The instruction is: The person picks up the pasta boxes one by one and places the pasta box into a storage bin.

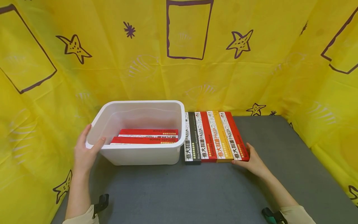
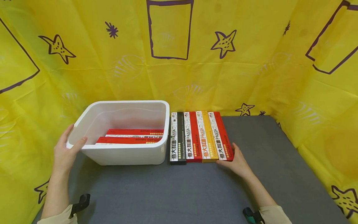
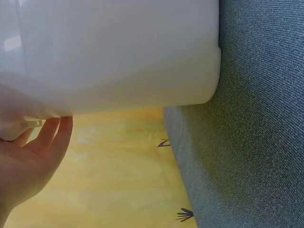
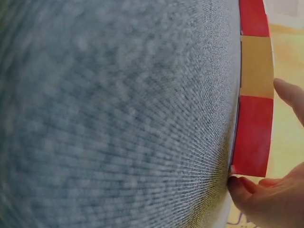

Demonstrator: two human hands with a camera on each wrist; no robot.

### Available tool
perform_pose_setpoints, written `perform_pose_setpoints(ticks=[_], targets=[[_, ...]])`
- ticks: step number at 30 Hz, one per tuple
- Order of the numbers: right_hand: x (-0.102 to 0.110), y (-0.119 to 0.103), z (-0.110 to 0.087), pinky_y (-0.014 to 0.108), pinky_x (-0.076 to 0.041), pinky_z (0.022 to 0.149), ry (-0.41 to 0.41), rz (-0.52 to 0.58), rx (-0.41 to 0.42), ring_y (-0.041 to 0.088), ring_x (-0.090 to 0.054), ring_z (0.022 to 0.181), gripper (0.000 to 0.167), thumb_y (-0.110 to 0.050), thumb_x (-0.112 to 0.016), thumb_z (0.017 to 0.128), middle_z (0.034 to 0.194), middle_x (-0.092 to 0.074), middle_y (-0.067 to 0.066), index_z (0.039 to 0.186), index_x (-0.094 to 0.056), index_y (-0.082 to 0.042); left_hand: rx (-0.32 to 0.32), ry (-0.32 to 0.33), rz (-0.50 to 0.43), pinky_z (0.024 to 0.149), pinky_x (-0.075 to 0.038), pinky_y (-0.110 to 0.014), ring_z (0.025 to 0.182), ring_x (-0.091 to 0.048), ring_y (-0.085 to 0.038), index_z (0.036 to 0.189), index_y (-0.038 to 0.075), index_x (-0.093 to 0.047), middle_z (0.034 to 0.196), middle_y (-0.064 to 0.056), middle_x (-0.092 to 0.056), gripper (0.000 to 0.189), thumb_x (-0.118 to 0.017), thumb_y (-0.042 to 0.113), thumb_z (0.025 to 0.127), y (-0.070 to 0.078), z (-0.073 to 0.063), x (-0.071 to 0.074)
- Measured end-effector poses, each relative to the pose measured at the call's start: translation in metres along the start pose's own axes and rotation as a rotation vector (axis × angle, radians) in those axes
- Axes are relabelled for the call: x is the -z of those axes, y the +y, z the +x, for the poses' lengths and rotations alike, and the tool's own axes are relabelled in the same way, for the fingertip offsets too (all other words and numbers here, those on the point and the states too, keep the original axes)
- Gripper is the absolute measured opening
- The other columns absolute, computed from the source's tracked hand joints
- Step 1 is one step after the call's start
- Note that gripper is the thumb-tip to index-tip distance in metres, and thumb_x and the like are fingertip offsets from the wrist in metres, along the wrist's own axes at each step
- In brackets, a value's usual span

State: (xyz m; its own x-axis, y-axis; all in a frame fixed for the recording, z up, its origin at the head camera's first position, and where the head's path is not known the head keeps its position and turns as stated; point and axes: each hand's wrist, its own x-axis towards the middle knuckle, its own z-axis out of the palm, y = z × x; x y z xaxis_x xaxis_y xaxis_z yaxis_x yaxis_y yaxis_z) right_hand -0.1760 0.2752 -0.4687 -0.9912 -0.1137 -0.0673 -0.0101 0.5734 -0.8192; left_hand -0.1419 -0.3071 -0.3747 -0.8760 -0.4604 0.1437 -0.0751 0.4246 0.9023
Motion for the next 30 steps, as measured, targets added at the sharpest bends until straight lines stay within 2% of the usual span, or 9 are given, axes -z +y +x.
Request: perform_pose_setpoints(ticks=[4,8,13,20,26,30], targets=[[-0.001,0.004,0.002,0.062,-0.028,0.105,-0.007,0.005,0.010,0.048,-0.031,0.130,0.115,-0.025,-0.081,0.078,0.146,-0.023,0.037,0.148,0.000,0.014,0.011,0.001,-0.004,0.106,-0.029,-0.062,0.132,-0.032,-0.033,0.153,0.034,-0.030,0.156,-0.003,-0.030,0.072,-0.064,0.033,0.090,0.000,0.000,0.000],[-0.003,0.006,0.003,0.063,-0.028,0.104,0.001,-0.038,0.012,0.048,-0.033,0.129,0.115,-0.027,-0.083,0.076,0.144,-0.027,0.037,0.147,-0.004,0.016,0.008,0.004,-0.001,0.106,-0.030,-0.061,0.132,-0.033,-0.032,0.153,0.034,-0.030,0.156,-0.003,-0.031,0.072,-0.064,0.033,0.090,0.001,0.000,-0.001],[-0.005,0.005,0.003,0.067,-0.033,0.099,0.021,-0.120,0.028,0.049,-0.037,0.124,0.114,-0.032,-0.085,0.073,0.141,-0.033,0.035,0.147,-0.012,0.014,0.009,0.005,0.001,0.106,-0.030,-0.060,0.130,-0.034,-0.032,0.153,0.034,-0.031,0.156,-0.004,-0.032,0.072,-0.064,0.033,0.089,0.002,0.000,-0.001],[-0.007,0.004,0.006,0.063,-0.038,0.093,0.042,-0.148,0.070,0.045,-0.044,0.116,0.109,-0.032,-0.086,0.072,0.135,-0.041,0.031,0.146,-0.019,0.012,0.027,0.011,-0.015,0.106,-0.030,-0.060,0.131,-0.033,-0.031,0.153,0.035,-0.031,0.156,-0.002,-0.031,0.072,-0.065,0.032,0.089,0.000,0.001,-0.002],[-0.007,0.007,0.010,0.061,-0.039,0.091,0.072,-0.175,0.100,0.043,-0.048,0.113,0.104,-0.033,-0.086,0.070,0.130,-0.048,0.029,0.143,-0.027,0.011,0.035,0.016,-0.019,0.107,-0.030,-0.060,0.131,-0.034,-0.030,0.152,0.036,-0.031,0.155,-0.003,-0.032,0.072,-0.065,0.032,0.089,0.001,0.001,-0.002],[-0.008,0.009,0.012,0.062,-0.034,0.092,0.088,-0.184,0.131,0.044,-0.048,0.113,0.098,-0.032,-0.086,0.070,0.129,-0.050,0.029,0.140,-0.033,0.011,0.036,0.017,-0.015,0.107,-0.030,-0.060,0.132,-0.033,-0.031,0.153,0.036,-0.031,0.156,-0.003,-0.032,0.073,-0.065,0.032,0.089,0.001,0.001,-0.002]])
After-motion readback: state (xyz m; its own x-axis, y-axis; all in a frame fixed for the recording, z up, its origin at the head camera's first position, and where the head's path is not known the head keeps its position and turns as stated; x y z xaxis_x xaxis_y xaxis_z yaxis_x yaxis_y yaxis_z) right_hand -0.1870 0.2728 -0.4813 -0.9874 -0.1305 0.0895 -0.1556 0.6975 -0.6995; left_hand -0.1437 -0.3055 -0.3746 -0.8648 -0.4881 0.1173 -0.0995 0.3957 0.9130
